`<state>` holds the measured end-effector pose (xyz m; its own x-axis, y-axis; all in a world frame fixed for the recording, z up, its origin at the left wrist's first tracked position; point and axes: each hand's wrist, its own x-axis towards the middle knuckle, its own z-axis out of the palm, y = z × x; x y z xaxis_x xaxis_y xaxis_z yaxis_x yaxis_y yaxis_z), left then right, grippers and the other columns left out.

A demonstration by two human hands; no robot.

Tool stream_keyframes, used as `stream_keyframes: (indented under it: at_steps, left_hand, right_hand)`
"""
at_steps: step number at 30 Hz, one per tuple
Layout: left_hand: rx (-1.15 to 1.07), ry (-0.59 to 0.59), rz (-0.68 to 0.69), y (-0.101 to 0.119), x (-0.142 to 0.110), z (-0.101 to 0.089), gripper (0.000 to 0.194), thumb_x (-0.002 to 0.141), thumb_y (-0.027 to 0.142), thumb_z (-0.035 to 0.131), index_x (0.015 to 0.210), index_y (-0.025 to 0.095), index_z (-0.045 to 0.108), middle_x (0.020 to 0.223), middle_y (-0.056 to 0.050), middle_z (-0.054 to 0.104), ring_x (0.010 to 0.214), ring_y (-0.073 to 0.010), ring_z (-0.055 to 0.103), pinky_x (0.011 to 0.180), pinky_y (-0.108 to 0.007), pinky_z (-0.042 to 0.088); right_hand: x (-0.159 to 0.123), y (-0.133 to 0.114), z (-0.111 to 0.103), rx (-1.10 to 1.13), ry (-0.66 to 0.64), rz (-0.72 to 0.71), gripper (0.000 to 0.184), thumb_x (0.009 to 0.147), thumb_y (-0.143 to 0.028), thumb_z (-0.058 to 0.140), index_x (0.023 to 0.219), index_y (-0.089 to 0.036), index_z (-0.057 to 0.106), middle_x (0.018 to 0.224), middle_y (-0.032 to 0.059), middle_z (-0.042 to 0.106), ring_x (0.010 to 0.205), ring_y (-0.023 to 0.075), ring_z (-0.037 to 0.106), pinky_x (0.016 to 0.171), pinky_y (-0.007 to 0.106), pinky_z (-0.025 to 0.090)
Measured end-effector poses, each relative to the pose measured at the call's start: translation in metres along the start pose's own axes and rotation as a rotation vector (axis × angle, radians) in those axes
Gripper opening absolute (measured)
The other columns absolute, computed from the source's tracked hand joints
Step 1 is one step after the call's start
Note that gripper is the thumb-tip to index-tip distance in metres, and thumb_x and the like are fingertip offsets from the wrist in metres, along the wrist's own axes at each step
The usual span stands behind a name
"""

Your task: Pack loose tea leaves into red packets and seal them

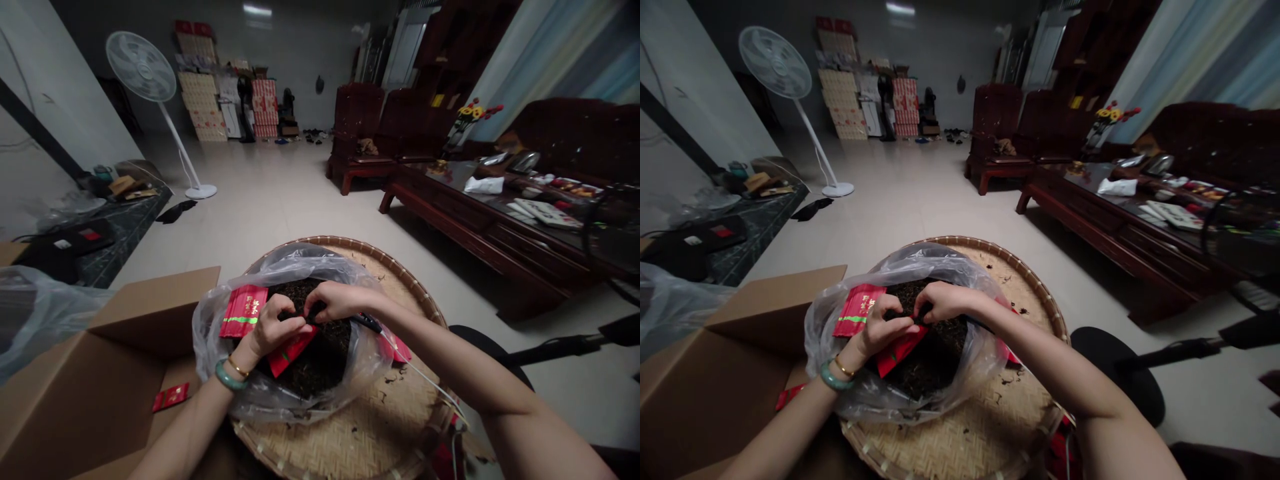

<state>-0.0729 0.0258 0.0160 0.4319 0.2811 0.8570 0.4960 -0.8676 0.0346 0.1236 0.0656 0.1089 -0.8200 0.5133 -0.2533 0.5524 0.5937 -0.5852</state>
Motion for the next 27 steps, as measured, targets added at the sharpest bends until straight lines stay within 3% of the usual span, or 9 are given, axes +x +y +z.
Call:
stream_keyframes:
  at_steps: [7,11,16,20,24,27]
  left_hand:
    - [0.05,0.042,0.015,0.001,-0.012,0.008,0.007,0.086,0.027,0.059,0.082,0.021,0.06,0.081,-0.001,0.048,0.076,-0.0136,0.049,0.068,-0.027,0.047]
    - [0.091,0.084,0.025,0.001,-0.006,0.012,0.01,0.089,0.027,0.053,0.082,0.02,0.055,0.08,-0.001,0.046,0.074,-0.0138,0.048,0.067,-0.027,0.047]
    - [-0.02,0.04,-0.143,-0.002,0.002,0.015,0.016,0.093,0.026,0.041,0.082,0.02,0.051,0.079,-0.003,0.05,0.073,-0.0156,0.05,0.064,-0.029,0.046]
    - [-0.165,-0.078,-0.345,0.004,-0.007,0.001,0.009,0.087,0.019,0.046,0.094,0.018,0.052,0.084,-0.006,0.057,0.08,-0.0179,0.054,0.07,-0.033,0.049]
    - [-0.236,-0.331,-0.431,0.012,-0.018,-0.016,0.026,0.082,0.007,0.043,0.102,0.018,0.056,0.098,-0.008,0.06,0.091,-0.0187,0.058,0.08,-0.034,0.051]
    - [-0.235,-0.505,-0.47,0.016,-0.019,-0.022,0.039,0.078,0.008,0.046,0.115,0.02,0.054,0.112,-0.01,0.058,0.103,-0.0214,0.056,0.091,-0.038,0.049]
  right_hand:
    - [0.003,0.008,0.002,0.228,-0.021,0.062,0.028,0.072,-0.018,0.064,0.099,-0.015,0.07,0.065,-0.0028,0.064,0.055,0.01,0.059,0.055,0.018,0.044]
    - [0.006,0.01,0.01,0.347,-0.101,0.072,0.027,0.071,-0.02,0.064,0.098,-0.016,0.07,0.062,-0.0045,0.062,0.05,0.009,0.058,0.049,0.017,0.043]
    - [0.014,0.01,0.029,0.436,-0.056,0.178,0.012,0.068,-0.014,0.064,0.079,-0.014,0.069,0.06,-0.0048,0.062,0.048,0.0088,0.059,0.046,0.016,0.045]
    - [0.016,0.017,0.043,0.505,-0.031,0.226,0.015,0.069,-0.009,0.061,0.082,-0.015,0.067,0.064,-0.0048,0.061,0.05,0.0075,0.058,0.048,0.016,0.047]
    - [0.011,0.03,0.057,0.592,0.085,0.269,0.022,0.071,-0.005,0.055,0.088,-0.014,0.065,0.072,-0.0032,0.062,0.054,0.0071,0.059,0.05,0.016,0.048]
    - [0.002,0.034,0.07,0.638,0.204,0.2,0.031,0.072,-0.008,0.058,0.101,-0.016,0.062,0.085,-0.0002,0.065,0.064,0.0097,0.061,0.058,0.02,0.051]
